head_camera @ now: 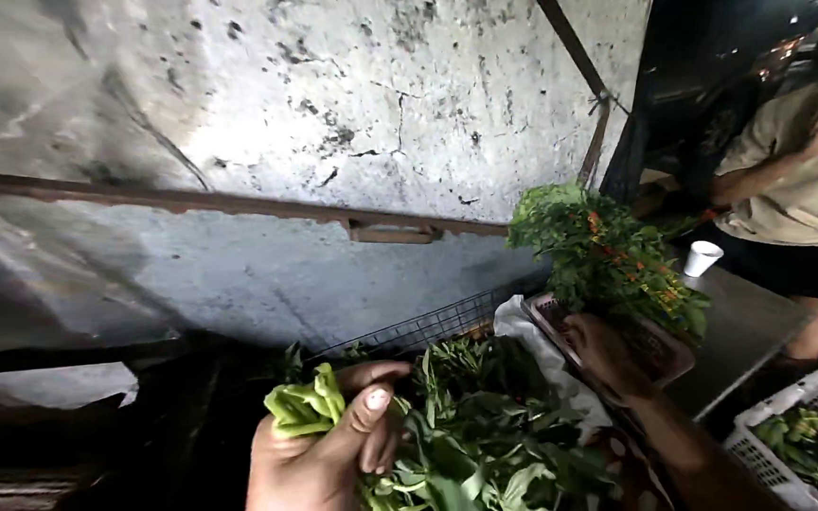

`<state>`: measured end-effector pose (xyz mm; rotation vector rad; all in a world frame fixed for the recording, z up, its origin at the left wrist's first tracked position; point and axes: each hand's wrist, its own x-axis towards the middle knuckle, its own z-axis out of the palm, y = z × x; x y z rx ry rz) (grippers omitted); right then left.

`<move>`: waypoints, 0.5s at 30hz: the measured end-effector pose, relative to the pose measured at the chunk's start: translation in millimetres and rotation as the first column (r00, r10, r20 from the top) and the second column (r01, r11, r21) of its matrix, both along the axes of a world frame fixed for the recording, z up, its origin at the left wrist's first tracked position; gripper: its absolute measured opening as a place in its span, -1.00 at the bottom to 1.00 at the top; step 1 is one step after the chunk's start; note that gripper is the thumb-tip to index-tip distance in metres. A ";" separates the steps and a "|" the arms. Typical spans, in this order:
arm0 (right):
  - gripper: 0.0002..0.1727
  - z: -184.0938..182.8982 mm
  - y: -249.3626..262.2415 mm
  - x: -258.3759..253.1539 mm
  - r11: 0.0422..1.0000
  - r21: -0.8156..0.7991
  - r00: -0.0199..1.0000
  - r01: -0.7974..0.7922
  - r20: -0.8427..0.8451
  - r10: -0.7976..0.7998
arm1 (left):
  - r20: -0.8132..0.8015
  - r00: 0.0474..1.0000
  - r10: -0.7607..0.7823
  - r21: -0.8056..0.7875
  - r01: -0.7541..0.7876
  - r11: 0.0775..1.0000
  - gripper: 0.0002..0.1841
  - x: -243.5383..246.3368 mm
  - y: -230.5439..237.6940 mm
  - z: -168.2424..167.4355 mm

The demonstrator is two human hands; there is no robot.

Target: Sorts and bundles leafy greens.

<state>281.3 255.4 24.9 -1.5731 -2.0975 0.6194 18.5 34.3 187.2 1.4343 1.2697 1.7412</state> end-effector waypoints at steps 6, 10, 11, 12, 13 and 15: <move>-0.52 -45.4 73.7 61.4 0.920 -0.371 0.887 0.128 0.458 0.061 | -0.204 0.976 0.071 -0.256 -0.123 0.959 -0.87 17.5 7.7 -52.9; -0.47 -68.1 70.8 73.5 0.929 -0.350 0.889 0.120 0.455 0.056 | 0.002 0.996 0.093 -0.216 -0.090 0.972 -0.85 13.1 5.9 -72.1; -0.47 -71.5 70.9 75.4 0.929 -0.349 0.893 0.119 0.446 0.053 | 0.019 0.994 0.105 -0.206 -0.099 0.974 -0.85 11.2 5.2 -74.8; -0.48 -74.5 72.3 77.8 0.930 -0.349 0.903 0.111 0.426 0.052 | 0.026 0.993 0.113 -0.201 -0.105 0.974 -0.84 9.7 4.2 -76.8; -0.49 -75.1 74.0 80.7 0.929 -0.356 0.921 0.100 0.387 0.049 | 0.032 0.993 0.114 -0.201 -0.105 0.974 -0.83 8.4 2.3 -78.4; -0.56 -65.7 73.4 85.1 0.932 -0.352 0.961 0.085 0.274 0.016 | 0.065 0.991 0.117 -0.219 -0.100 0.971 -0.84 8.9 -1.9 -80.8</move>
